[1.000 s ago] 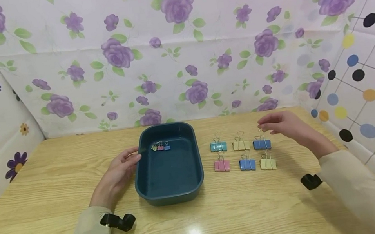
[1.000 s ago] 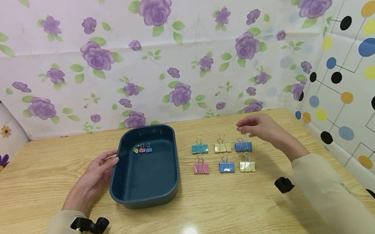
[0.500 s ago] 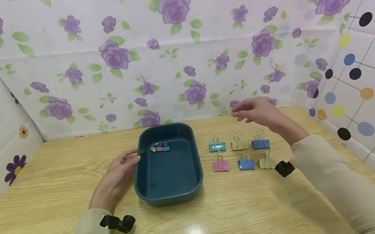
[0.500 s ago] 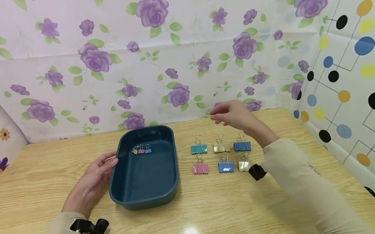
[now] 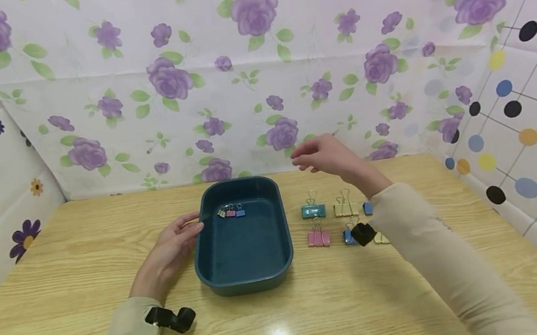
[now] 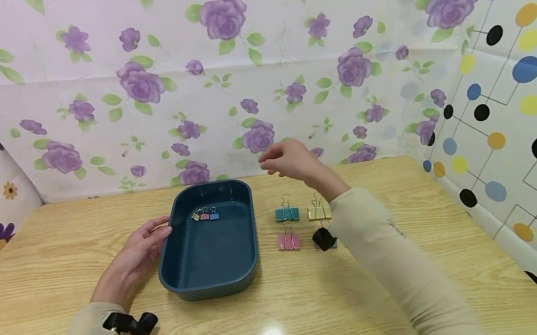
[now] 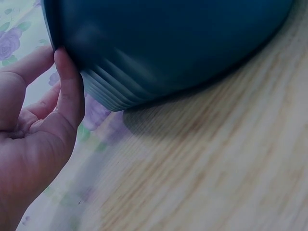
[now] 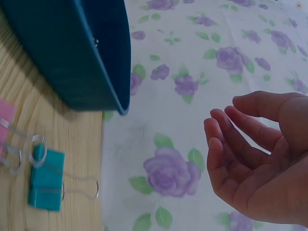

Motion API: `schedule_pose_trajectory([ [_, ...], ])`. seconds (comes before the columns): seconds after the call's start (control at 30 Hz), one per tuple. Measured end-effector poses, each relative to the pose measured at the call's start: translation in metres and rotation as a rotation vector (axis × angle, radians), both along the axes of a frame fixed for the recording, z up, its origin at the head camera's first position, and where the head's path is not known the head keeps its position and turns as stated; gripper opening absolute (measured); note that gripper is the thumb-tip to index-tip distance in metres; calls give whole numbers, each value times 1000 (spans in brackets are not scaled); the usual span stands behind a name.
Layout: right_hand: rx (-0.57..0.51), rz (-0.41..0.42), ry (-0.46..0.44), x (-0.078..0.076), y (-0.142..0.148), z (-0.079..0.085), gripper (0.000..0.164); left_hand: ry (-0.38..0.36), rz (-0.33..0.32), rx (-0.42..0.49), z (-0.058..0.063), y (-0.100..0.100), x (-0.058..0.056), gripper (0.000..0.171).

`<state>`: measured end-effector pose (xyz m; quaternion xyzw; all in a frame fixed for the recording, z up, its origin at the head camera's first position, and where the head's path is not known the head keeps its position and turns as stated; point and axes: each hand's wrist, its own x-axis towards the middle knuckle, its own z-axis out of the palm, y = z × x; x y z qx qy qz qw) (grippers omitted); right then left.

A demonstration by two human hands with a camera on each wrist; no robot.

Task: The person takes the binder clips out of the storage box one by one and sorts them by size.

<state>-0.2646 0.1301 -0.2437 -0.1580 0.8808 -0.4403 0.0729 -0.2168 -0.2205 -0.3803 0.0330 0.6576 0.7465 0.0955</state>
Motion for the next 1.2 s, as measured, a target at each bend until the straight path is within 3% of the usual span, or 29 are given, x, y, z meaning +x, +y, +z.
schedule_pose_trajectory([
  [0.27,-101,-10,-52,-13,-40,-5,27,12,5,0,-2,-1,-1,56],
  [0.57,-218,-77,-167,-29,-82,-24,31,20,5,8,-3,-1,-1,53],
  [1.0,-187,-85,-213,-36,-124,-61,26,14,6,16,-3,-2,-2,51],
  [1.2,-174,-133,-233,-35,-134,-73,24,5,-1,16,-1,-1,-2,52],
])
